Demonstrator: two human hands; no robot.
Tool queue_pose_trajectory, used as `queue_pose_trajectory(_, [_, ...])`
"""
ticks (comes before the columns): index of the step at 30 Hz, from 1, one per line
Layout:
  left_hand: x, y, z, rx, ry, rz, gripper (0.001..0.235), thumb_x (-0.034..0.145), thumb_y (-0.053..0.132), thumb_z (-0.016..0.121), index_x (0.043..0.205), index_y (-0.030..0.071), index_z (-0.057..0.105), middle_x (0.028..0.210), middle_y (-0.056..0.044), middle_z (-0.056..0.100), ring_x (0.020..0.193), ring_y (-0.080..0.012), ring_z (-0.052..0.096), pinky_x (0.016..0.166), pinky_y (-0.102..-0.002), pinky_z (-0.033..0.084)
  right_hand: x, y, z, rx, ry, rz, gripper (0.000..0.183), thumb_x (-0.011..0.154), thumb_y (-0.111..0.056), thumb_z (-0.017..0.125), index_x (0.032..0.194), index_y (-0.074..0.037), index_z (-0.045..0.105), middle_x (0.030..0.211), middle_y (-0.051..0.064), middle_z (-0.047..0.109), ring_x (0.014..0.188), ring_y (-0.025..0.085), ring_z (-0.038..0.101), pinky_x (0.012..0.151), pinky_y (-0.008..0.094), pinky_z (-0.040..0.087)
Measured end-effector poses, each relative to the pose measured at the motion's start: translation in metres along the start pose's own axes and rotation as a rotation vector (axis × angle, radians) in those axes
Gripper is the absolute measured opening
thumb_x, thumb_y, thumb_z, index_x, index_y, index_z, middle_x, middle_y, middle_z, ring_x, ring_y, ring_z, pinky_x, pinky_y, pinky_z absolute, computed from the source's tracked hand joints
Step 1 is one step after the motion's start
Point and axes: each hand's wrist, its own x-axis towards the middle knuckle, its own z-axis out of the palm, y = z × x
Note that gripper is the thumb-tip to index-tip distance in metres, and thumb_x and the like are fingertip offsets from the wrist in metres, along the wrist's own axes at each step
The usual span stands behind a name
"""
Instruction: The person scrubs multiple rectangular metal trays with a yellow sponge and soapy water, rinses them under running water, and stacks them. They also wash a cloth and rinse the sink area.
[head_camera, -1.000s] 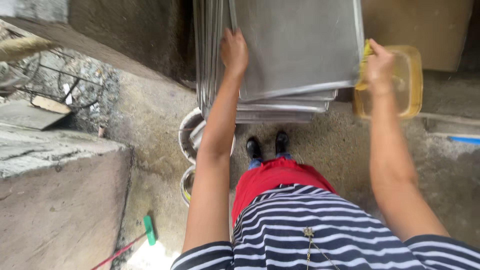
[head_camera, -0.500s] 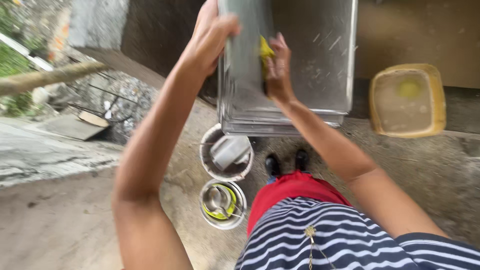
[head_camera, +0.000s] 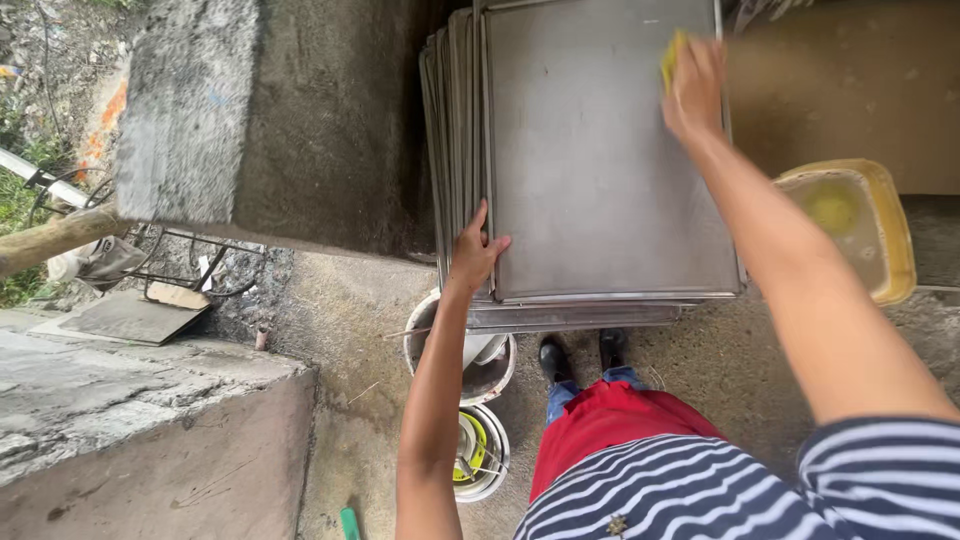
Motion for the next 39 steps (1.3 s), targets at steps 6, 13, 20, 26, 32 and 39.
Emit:
queue_pose_trajectory(6, [0.001, -0.010, 0.028, 0.101, 0.549, 0.658, 0.070, 0.093, 0.021, 0.078, 0.153, 0.004, 0.045, 0.127, -0.028, 0.070, 0.111, -0.0349, 0.072, 0.092, -0.037, 0.059, -0.065, 0.001, 0.166, -0.402, -0.488, -0.687, 0.026, 0.097, -0.011, 0.048, 0.117, -0.001, 0.061, 0.121, 0.020, 0.061, 0.113, 0.037, 0.057, 0.098, 0.048, 0.047])
queue_pose_trajectory(13, [-0.015, 0.018, 0.060, 0.369, 0.742, 0.195, 0.046, 0.104, 0.028, 0.056, 0.145, 0.006, 0.054, 0.114, -0.020, 0.074, 0.092, -0.0355, 0.074, 0.075, -0.044, 0.060, 0.052, 0.026, -0.020, -0.971, 0.047, -0.689, 0.040, 0.089, -0.014, 0.053, 0.125, 0.001, 0.061, 0.130, 0.024, 0.058, 0.120, 0.042, 0.053, 0.101, 0.052, 0.042])
queue_pose_trajectory(20, [-0.004, 0.016, 0.062, 0.417, 0.621, 0.083, 0.048, 0.101, 0.032, 0.058, 0.143, 0.010, 0.056, 0.097, -0.017, 0.075, 0.074, -0.0350, 0.073, 0.061, -0.046, 0.057, 0.117, 0.033, 0.172, -0.673, -0.323, -0.557, 0.034, 0.102, -0.002, 0.048, 0.132, -0.004, 0.065, 0.134, 0.023, 0.064, 0.124, 0.046, 0.054, 0.104, 0.053, 0.044])
queue_pose_trajectory(26, [0.007, -0.006, 0.065, 0.255, 0.654, 0.134, 0.043, 0.104, 0.032, 0.055, 0.142, 0.012, 0.060, 0.092, -0.017, 0.076, 0.075, -0.0347, 0.074, 0.068, -0.046, 0.057, 0.009, -0.044, 0.222, -0.510, -0.603, -0.862, 0.025, 0.093, -0.005, 0.054, 0.111, 0.006, 0.067, 0.132, 0.029, 0.063, 0.124, 0.048, 0.057, 0.113, 0.053, 0.042])
queue_pose_trajectory(32, [-0.003, 0.005, 0.051, -0.125, 0.650, 0.109, 0.044, 0.112, 0.033, 0.050, 0.146, 0.006, 0.049, 0.081, -0.019, 0.071, 0.073, -0.0309, 0.069, 0.071, -0.041, 0.052, -0.269, -0.095, 0.086, -0.630, -0.710, -0.619, 0.054, 0.099, -0.012, 0.046, 0.151, 0.001, 0.044, 0.160, 0.021, 0.043, 0.153, 0.041, 0.033, 0.129, 0.050, 0.021])
queue_pose_trajectory(39, [0.001, 0.008, 0.040, -0.735, 0.049, 0.142, 0.063, 0.095, 0.028, 0.075, 0.144, -0.005, 0.052, 0.130, -0.014, 0.068, 0.118, -0.0221, 0.066, 0.101, -0.030, 0.050, -0.190, -0.087, -0.076, -0.839, -0.159, -0.206, 0.042, 0.111, -0.007, 0.038, 0.150, 0.006, 0.048, 0.155, 0.030, 0.048, 0.147, 0.050, 0.035, 0.123, 0.058, 0.022])
